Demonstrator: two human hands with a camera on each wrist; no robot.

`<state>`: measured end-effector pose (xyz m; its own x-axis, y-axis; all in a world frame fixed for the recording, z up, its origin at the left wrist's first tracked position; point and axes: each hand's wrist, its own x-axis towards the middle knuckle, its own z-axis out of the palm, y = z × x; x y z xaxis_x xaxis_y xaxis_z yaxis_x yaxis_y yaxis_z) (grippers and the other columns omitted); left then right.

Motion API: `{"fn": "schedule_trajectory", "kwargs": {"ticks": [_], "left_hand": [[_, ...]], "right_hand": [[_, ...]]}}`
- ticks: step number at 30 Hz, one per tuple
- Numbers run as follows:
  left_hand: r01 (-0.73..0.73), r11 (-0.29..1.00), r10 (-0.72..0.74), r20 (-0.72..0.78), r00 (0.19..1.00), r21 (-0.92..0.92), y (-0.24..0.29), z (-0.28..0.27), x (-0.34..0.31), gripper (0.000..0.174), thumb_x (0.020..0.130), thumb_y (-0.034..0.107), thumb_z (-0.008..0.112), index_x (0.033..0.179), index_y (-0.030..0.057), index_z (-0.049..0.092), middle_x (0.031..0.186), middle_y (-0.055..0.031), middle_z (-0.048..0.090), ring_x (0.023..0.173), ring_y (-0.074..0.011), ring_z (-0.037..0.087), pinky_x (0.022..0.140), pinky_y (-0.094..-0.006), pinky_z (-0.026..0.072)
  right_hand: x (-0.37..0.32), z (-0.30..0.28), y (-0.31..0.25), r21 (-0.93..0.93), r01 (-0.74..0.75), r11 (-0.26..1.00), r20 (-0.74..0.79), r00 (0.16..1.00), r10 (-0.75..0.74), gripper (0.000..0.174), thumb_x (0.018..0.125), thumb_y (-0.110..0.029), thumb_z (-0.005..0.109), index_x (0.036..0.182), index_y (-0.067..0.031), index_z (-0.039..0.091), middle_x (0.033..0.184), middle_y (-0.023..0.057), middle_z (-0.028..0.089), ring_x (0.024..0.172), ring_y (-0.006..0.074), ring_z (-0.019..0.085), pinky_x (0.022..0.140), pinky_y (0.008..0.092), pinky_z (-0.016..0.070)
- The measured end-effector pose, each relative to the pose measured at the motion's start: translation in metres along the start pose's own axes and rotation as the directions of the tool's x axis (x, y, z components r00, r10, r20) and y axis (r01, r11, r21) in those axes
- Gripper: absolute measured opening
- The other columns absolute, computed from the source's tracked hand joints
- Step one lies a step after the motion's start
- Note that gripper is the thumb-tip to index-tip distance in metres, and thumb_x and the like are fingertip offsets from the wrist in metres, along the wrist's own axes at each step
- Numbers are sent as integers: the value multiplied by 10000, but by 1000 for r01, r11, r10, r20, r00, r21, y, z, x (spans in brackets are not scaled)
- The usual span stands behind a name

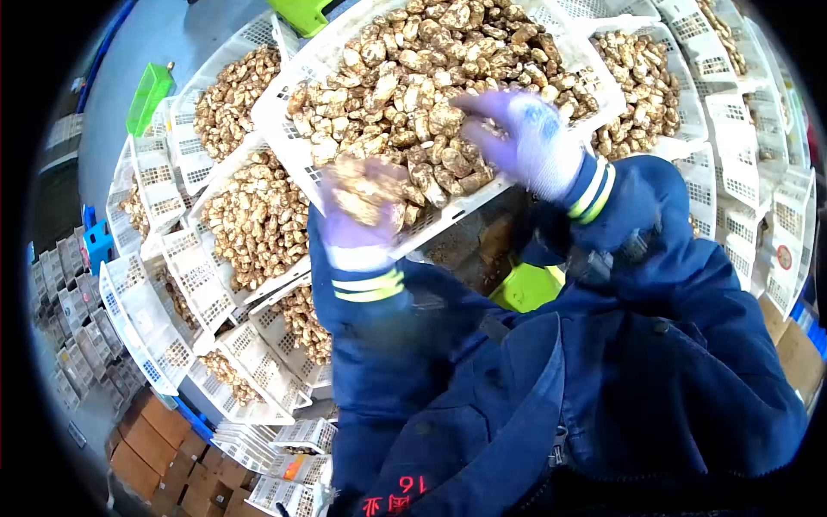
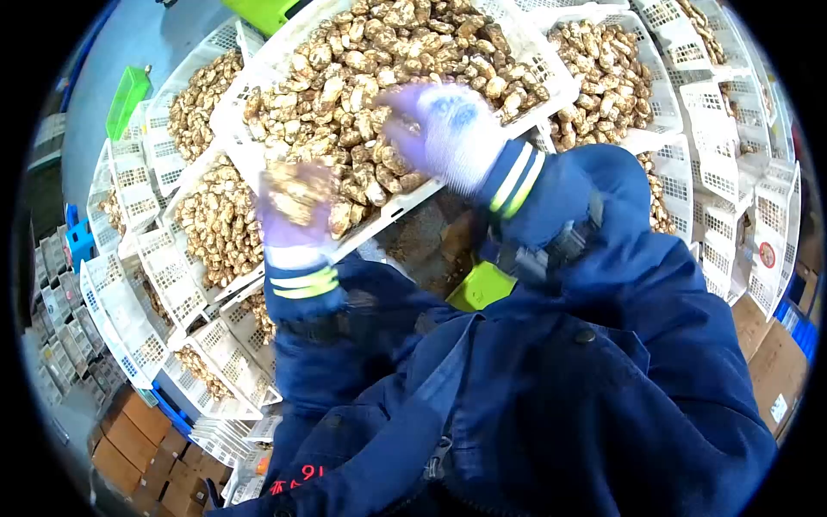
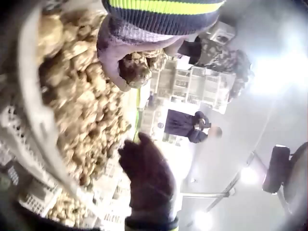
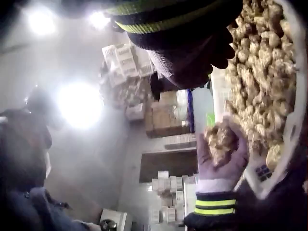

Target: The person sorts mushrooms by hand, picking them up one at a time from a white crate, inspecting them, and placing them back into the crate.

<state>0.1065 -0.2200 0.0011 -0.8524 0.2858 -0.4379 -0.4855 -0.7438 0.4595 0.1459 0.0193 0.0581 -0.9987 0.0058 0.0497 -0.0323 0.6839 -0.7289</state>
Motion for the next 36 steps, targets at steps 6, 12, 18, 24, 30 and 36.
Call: {"fn": "schedule_trajectory", "kwargs": {"ticks": [6,12,18,24,30,36], "left_hand": [[-183,980,157,-256,954,-83,141,23,77,836,889,558,509,1415,-35,243,1450,-272,303,1277,-415,430,1015,-542,434],[32,995,-37,47,998,92,-2,11,-18,394,982,282,458,1266,13,509,1190,-191,580,1105,-324,560,955,-465,458],[86,923,-69,-58,996,375,-47,21,-30,467,950,304,527,1274,-31,495,1036,-159,638,953,-268,630,832,-370,517],[313,916,-361,171,917,252,-48,35,-31,503,988,390,456,1212,-59,490,1039,-204,639,852,-270,665,711,-332,543],[150,856,-218,84,972,494,-44,46,-44,362,963,225,513,1176,-67,517,965,-160,661,777,-202,659,650,-266,509],[-99,691,152,-10,988,716,-51,39,-36,187,855,42,641,1027,-24,611,811,-62,663,654,-96,595,603,-237,487]], "right_hand": [[28,12,59,-403,92,910,132,990,-41,326,848,-143,514,1148,-123,639,988,148,661,889,298,656,805,432,518],[52,55,54,-396,369,841,375,901,-218,402,822,-178,564,1223,-165,579,1112,97,611,1041,292,600,890,418,489],[58,39,49,109,-215,970,307,936,173,320,897,-250,616,1181,-103,623,982,73,662,967,144,614,850,317,498],[15,11,20,837,-332,436,386,922,-38,540,906,-291,590,1333,14,462,1233,95,598,1066,152,584,951,279,443],[6,15,10,875,-274,399,345,932,-116,520,865,-173,560,1328,40,456,1256,129,570,1104,183,557,1020,316,399],[-2,20,7,645,-339,685,374,922,104,482,850,-145,563,1318,-33,522,1058,51,588,919,123,541,850,272,426]]}}
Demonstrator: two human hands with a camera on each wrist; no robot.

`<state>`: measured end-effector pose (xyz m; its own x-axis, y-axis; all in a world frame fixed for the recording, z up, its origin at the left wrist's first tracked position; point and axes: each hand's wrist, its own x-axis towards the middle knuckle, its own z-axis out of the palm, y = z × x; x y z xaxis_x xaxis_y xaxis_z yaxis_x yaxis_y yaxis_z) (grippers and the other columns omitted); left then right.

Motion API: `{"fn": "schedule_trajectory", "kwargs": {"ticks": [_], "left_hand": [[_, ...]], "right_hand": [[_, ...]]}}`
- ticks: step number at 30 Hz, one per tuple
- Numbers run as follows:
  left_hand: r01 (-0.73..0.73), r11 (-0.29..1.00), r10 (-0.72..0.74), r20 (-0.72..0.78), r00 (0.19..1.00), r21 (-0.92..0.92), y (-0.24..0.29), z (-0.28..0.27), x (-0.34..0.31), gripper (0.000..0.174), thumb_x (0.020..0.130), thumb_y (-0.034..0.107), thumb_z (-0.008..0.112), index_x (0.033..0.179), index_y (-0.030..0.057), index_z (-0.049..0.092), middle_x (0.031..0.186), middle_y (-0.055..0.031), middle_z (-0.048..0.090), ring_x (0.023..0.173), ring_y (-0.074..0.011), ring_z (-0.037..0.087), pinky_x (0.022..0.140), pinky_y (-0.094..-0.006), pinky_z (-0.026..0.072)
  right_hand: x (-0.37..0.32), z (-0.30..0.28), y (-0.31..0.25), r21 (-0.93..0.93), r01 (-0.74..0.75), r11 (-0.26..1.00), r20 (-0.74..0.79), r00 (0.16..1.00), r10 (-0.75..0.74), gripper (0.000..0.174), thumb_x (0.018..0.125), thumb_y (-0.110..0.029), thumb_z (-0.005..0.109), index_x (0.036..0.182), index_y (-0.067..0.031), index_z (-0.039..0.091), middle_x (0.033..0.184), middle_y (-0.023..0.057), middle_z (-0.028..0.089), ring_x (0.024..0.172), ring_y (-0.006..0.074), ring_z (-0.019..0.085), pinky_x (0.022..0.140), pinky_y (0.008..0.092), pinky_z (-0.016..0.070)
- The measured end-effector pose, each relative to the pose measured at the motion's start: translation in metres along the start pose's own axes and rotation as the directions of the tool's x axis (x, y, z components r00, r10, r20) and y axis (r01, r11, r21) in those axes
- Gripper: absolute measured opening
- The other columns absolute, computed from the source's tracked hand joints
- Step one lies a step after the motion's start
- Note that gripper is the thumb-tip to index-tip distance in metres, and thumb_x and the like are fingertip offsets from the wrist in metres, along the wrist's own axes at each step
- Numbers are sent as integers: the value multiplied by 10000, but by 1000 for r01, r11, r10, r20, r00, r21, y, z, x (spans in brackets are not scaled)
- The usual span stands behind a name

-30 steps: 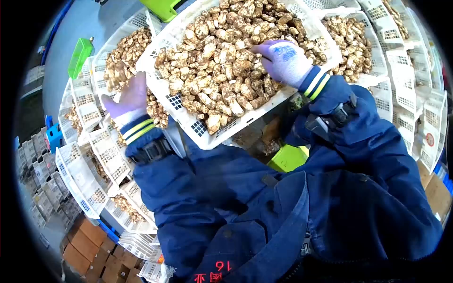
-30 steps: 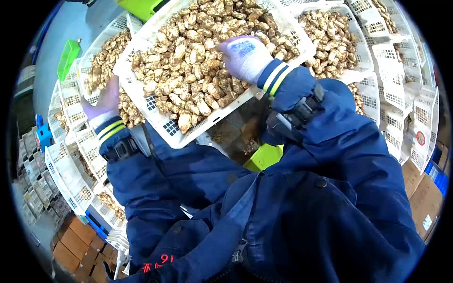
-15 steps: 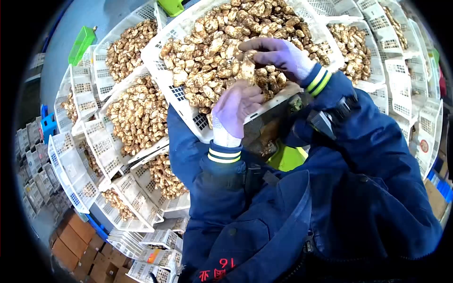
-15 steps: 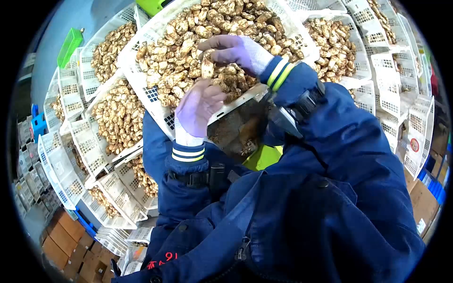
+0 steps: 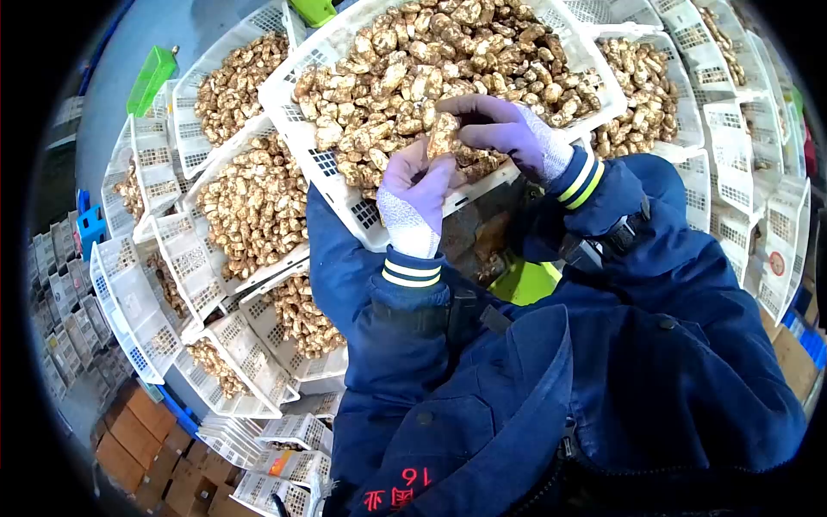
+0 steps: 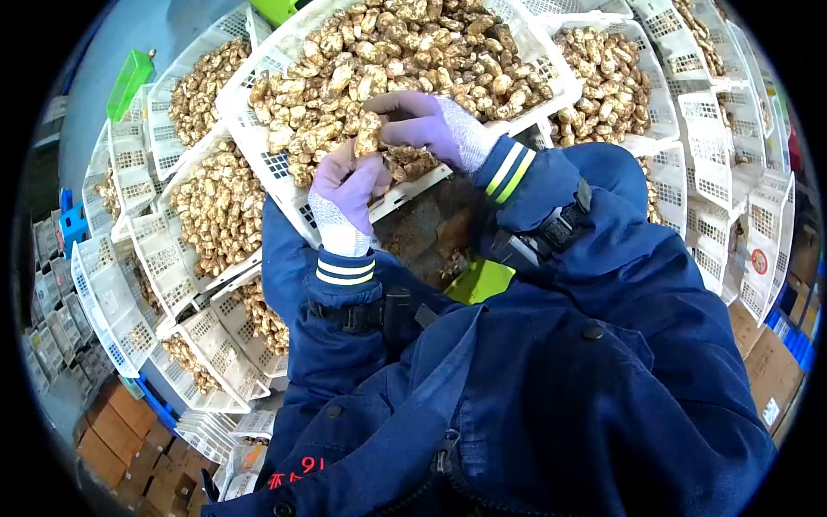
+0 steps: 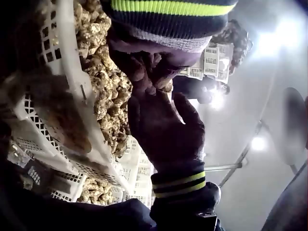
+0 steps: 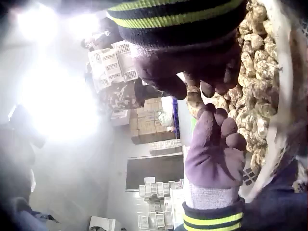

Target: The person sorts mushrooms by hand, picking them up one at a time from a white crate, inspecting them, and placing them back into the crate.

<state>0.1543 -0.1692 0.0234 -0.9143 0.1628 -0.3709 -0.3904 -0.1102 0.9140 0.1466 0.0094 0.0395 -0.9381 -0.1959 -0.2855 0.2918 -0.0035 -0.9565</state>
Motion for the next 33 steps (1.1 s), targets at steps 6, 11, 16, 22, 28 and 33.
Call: {"fn": "schedule_trajectory", "kwargs": {"ticks": [6,11,16,22,28,33], "left_hand": [[-213,914,229,-5,973,344,-16,1,6,293,807,68,701,1064,-35,605,825,-45,618,679,-81,541,635,-218,457],[168,938,-146,93,985,-305,0,4,7,354,934,174,577,1203,-50,523,950,-122,646,806,-184,657,685,-284,541],[308,933,-258,252,933,-185,-1,1,2,316,943,194,554,1123,-65,544,905,-126,650,734,-184,644,656,-282,528],[-65,920,-41,-261,964,-386,30,-23,11,240,1002,186,439,932,-8,561,831,-90,625,776,-176,622,649,-306,528],[37,575,-109,-32,993,-817,14,-60,31,562,975,367,480,1332,-60,402,1211,-279,566,1013,-379,623,914,-453,510],[254,877,-202,167,965,-408,3,-26,22,404,979,243,499,1254,-52,474,992,-163,639,786,-204,633,707,-305,519]], "right_hand": [[3,6,13,269,-171,948,-13,983,181,453,901,-237,594,1305,-41,537,909,-4,591,807,63,538,728,223,443],[13,-9,31,293,-6,956,-3,1000,7,407,890,-174,599,1275,-43,572,807,-18,575,708,44,510,651,223,444],[10,-6,19,107,48,993,92,994,-58,425,879,-155,597,1285,-37,562,1169,85,631,1062,154,579,938,285,452],[26,-45,23,-468,19,884,-249,957,-152,397,868,-177,564,1251,-78,590,1182,130,640,1084,225,613,946,340,474],[86,-27,22,-943,240,230,163,937,-309,516,772,-101,618,1280,-156,545,1289,117,551,1183,321,518,1001,406,427],[115,-15,37,-998,56,-32,59,995,-85,333,802,-154,604,1135,-135,609,1093,111,610,1065,285,573,876,413,476]]}}
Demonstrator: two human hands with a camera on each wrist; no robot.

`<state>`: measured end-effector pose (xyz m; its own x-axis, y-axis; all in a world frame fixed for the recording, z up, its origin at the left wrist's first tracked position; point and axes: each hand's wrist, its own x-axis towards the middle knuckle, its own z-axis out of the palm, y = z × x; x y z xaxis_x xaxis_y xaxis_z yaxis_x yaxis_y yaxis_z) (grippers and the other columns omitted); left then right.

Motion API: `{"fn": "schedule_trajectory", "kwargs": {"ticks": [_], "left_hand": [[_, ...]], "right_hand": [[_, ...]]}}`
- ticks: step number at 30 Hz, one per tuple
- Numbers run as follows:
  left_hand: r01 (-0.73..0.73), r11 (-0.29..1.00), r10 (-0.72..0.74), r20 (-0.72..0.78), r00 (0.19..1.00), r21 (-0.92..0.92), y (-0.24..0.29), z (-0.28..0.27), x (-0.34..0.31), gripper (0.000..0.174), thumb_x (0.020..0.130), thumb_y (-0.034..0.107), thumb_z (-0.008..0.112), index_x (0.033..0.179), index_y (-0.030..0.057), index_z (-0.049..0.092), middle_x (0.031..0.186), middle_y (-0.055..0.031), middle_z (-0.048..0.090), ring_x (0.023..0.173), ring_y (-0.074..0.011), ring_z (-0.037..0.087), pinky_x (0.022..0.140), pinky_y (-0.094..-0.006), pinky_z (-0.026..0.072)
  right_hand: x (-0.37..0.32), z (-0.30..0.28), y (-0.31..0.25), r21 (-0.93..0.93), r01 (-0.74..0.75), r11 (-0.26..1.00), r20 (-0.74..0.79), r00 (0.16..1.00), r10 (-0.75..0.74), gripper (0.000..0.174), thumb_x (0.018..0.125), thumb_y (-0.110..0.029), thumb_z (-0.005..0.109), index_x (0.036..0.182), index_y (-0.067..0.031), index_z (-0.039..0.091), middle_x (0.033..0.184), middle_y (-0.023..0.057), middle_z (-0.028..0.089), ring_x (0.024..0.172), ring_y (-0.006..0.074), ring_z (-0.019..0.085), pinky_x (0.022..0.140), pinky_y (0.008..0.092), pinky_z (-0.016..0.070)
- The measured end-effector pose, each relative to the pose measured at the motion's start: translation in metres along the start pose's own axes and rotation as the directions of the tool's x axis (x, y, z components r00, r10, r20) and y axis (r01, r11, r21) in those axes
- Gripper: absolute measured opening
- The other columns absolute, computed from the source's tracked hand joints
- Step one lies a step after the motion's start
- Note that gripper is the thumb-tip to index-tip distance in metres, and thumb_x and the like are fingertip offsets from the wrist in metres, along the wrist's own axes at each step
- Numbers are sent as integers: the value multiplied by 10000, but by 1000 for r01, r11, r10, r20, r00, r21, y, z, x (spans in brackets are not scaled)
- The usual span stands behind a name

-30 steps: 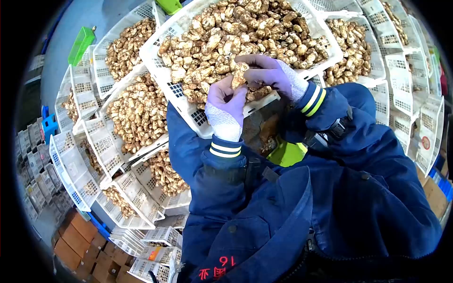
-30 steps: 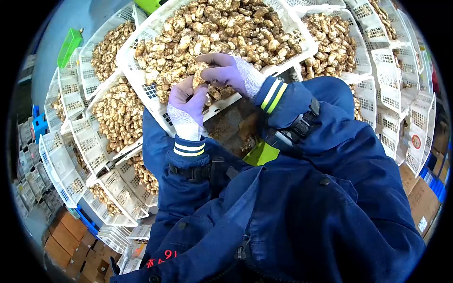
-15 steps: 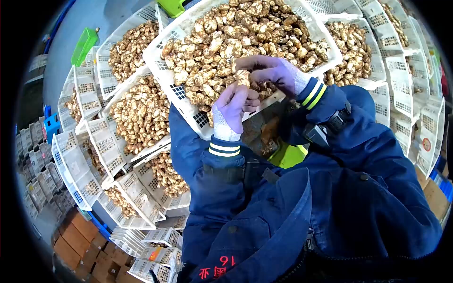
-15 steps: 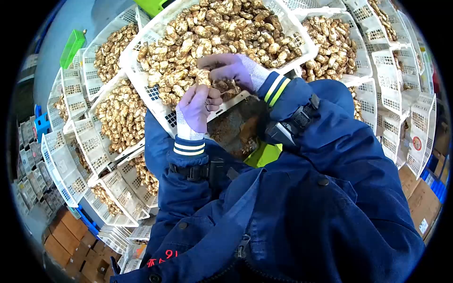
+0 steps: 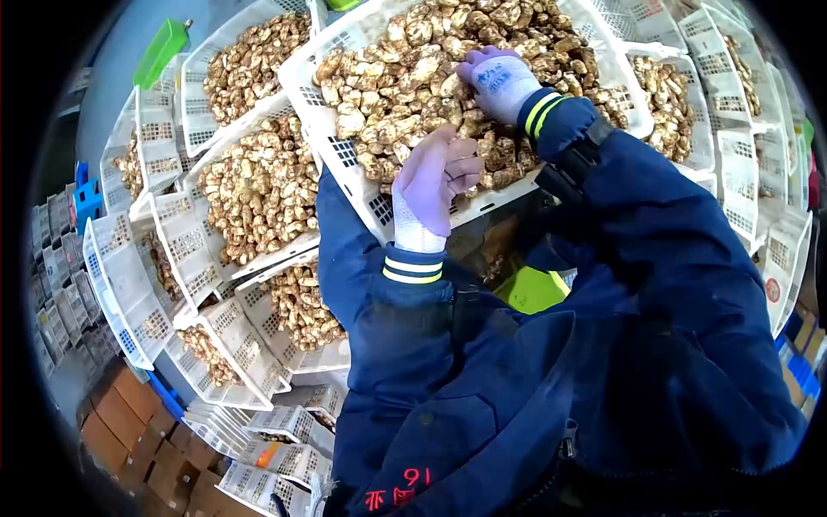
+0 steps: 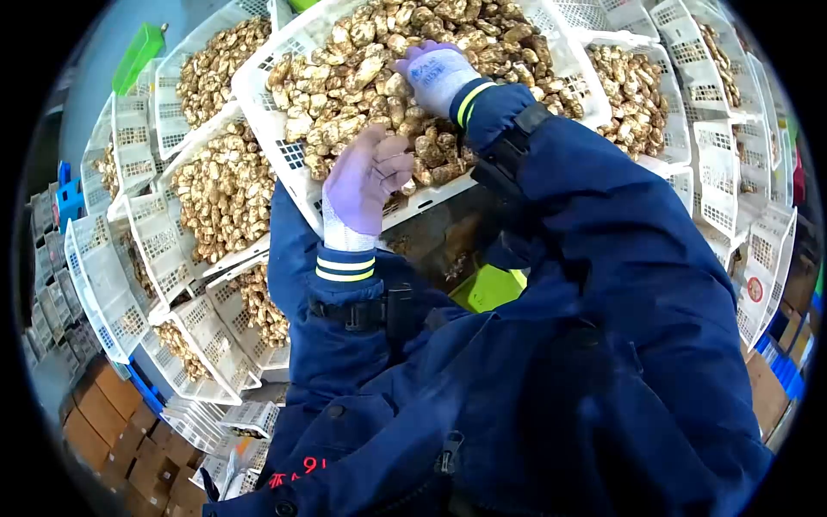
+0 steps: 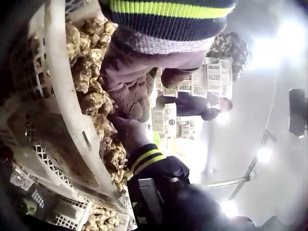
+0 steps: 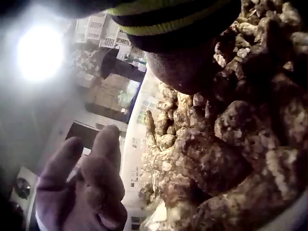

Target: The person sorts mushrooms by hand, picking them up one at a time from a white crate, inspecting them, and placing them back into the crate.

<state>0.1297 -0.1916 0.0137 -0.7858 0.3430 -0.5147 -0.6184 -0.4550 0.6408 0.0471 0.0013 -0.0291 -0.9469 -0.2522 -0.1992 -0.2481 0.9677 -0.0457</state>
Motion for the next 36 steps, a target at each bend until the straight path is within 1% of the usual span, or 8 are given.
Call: {"fn": "schedule_trajectory", "kwargs": {"ticks": [3,7,9,11,14,19,31,36], "left_hand": [[-37,999,35,54,998,24,-3,-9,3,450,966,244,518,1305,-43,445,1098,-189,620,880,-241,633,774,-334,512],[-275,941,278,12,960,195,-6,6,2,448,977,195,484,1352,-38,408,1279,-195,532,1090,-271,582,892,-375,502],[-405,896,379,159,911,181,-5,7,3,467,972,144,466,1388,-43,368,1370,-195,454,1160,-277,536,961,-361,458],[-389,919,375,164,913,63,0,18,-1,439,971,72,437,1385,-57,368,1367,-209,449,1125,-261,549,929,-316,459],[-412,795,332,249,910,446,-3,-3,3,419,941,34,479,1342,-62,408,1266,-184,514,1079,-239,569,883,-311,481],[-355,934,355,-5,935,36,0,-7,1,445,885,53,574,1308,-32,468,1016,-124,626,914,-210,624,791,-309,532],[-531,847,531,-18,847,35,6,-27,8,462,902,108,579,1341,42,452,1043,-128,590,930,-251,604,802,-401,553],[-295,937,303,-14,953,187,2,-18,3,371,888,195,645,1184,-20,583,833,-48,630,634,-153,585,548,-269,445]], "right_hand": [[-16,-10,23,386,-100,917,-30,992,121,266,845,-200,604,1074,-74,653,1015,119,670,964,255,641,849,375,503],[-59,-31,14,961,-273,-40,275,961,27,320,848,-183,674,1118,-20,620,945,79,661,847,158,605,763,288,500],[-71,-22,14,766,550,334,-424,822,-381,328,848,-145,691,1142,-25,611,997,57,652,872,123,598,775,300,508],[-92,-37,-5,932,277,232,-215,941,-260,252,874,-161,667,1075,-17,617,943,44,646,837,114,606,733,283,513],[-103,-39,-38,734,-383,-561,325,923,-205,239,934,-238,596,925,-1,629,784,45,657,709,119,633,596,238,520],[-86,-40,-4,562,-136,816,-50,979,197,330,922,-288,498,1117,-74,655,965,149,689,887,274,674,785,397,537],[-15,-3,-6,295,63,953,38,996,-78,259,772,-189,672,1023,-122,683,988,102,644,1003,279,594,893,389,468],[-50,-25,-4,944,-161,289,133,984,116,308,863,-224,687,1099,-42,608,991,66,667,873,150,643,780,292,529]]}}
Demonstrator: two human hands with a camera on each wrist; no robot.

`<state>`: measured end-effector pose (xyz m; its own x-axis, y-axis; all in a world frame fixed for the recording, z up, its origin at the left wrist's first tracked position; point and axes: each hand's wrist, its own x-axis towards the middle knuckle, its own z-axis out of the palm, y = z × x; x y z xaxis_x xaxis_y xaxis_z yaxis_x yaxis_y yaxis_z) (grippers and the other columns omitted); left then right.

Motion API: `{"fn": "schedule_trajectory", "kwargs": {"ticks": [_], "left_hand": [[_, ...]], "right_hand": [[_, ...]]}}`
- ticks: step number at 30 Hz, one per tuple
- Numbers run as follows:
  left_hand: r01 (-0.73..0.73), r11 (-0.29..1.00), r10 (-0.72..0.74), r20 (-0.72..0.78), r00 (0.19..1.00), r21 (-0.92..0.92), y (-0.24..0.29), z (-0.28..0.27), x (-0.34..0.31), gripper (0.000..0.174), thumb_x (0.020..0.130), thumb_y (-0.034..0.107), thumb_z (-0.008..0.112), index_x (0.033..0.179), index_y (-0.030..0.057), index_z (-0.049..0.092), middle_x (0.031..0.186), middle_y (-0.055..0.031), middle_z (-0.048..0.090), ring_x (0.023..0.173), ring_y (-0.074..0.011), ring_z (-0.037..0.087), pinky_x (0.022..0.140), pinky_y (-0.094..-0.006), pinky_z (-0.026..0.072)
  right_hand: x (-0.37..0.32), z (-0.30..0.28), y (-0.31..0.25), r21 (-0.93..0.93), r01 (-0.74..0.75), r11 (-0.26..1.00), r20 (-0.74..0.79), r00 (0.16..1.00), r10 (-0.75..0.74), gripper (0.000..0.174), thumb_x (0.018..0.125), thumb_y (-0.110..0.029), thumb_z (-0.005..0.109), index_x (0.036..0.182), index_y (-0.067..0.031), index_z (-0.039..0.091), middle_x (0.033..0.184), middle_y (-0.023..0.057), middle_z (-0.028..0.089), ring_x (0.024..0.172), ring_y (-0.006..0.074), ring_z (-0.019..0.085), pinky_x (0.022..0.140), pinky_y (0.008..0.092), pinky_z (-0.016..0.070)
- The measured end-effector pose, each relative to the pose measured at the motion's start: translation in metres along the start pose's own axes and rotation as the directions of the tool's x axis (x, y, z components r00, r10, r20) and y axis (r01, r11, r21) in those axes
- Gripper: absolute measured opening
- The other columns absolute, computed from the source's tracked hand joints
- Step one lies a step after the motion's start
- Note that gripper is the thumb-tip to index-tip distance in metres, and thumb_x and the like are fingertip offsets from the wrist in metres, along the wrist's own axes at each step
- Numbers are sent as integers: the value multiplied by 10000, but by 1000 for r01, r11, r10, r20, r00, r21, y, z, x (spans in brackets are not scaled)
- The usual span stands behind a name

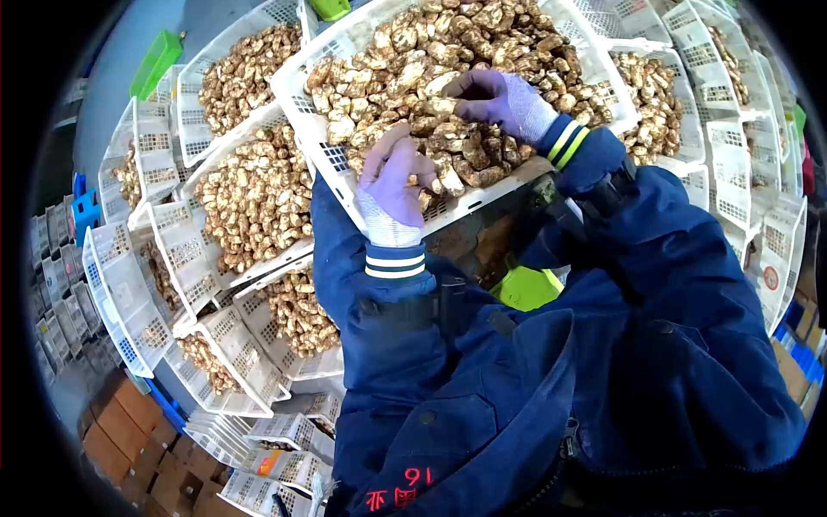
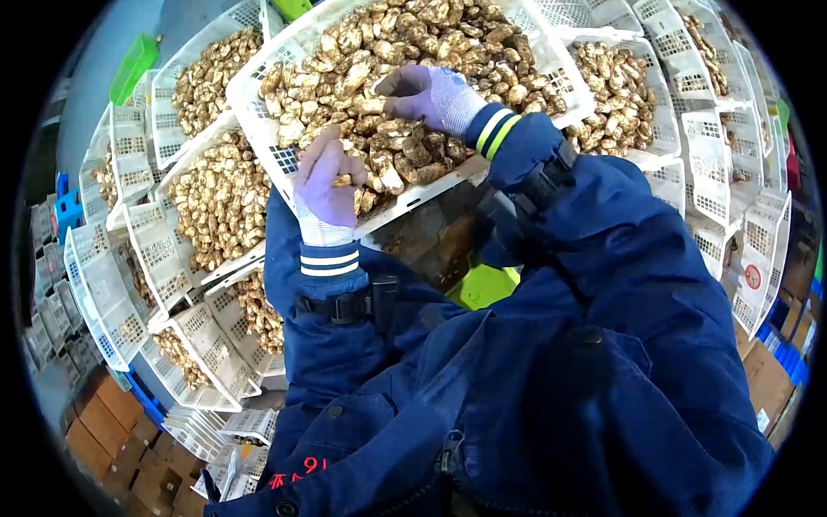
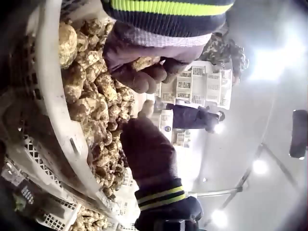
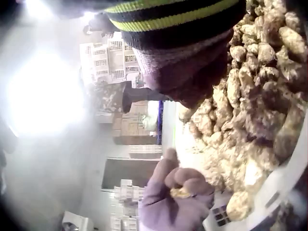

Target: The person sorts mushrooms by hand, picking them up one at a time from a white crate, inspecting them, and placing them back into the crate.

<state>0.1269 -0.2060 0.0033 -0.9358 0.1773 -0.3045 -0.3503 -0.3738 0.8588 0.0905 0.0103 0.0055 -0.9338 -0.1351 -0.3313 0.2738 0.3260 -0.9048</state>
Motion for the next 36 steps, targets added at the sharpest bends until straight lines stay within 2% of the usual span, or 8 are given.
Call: {"fn": "schedule_trajectory", "kwargs": {"ticks": [4,10,13,21,25,31,35,36], "left_hand": [[151,988,-151,-59,987,11,10,28,-5,378,919,236,631,1210,0,577,872,-15,616,711,-96,578,594,-213,430],[-295,926,301,10,954,237,-16,-21,-1,333,892,202,659,1133,-22,612,1014,-82,602,776,-148,597,625,-271,487],[-109,973,99,-59,993,-205,14,-29,2,331,928,161,606,1232,41,556,1167,-120,576,1053,-242,580,836,-357,548],[-190,853,109,-189,976,-487,26,-23,-2,494,919,153,560,1372,31,406,1130,-174,566,1127,-340,541,1003,-528,449],[-315,906,350,-84,933,281,9,-29,-4,348,915,21,550,1252,-18,471,1153,-165,532,1028,-280,603,835,-402,579],[-106,986,118,-90,989,129,5,-20,2,294,906,84,567,1152,-77,547,922,-112,619,774,-159,590,602,-274,486],[-163,970,142,123,982,180,11,5,2,413,940,145,544,1288,-68,478,768,-58,564,690,-133,530,657,-268,440],[-111,985,90,158,983,133,16,13,-2,423,942,151,546,1303,-58,473,780,-51,560,692,-130,525,677,-272,449]], "right_hand": [[-35,24,-27,70,-35,997,-55,998,39,285,844,-264,688,978,-24,609,846,71,639,809,142,615,731,269,508],[-34,25,-33,-365,204,908,-201,935,-291,241,832,-273,618,927,-60,679,842,160,656,833,316,639,782,410,506],[-5,10,-5,-747,251,615,-92,878,-470,215,840,-206,534,934,-86,687,911,135,669,886,310,636,807,439,503],[46,75,-7,-948,73,308,97,993,62,407,872,-429,502,955,-86,705,1045,118,626,1014,290,570,844,428,458],[62,69,-17,-939,77,334,171,950,262,371,853,-364,513,989,-70,694,1081,133,611,1055,312,558,903,422,441],[37,26,7,-278,-69,958,-1,997,71,263,859,-246,631,955,-3,665,859,99,666,785,180,625,755,295,499],[0,-2,4,-160,543,825,308,821,-480,370,888,-190,652,1227,-55,593,1017,114,669,870,185,652,751,313,536],[-20,4,-12,42,182,982,267,945,-186,385,853,-125,694,1209,-26,587,972,115,664,844,184,650,706,298,540]]}}
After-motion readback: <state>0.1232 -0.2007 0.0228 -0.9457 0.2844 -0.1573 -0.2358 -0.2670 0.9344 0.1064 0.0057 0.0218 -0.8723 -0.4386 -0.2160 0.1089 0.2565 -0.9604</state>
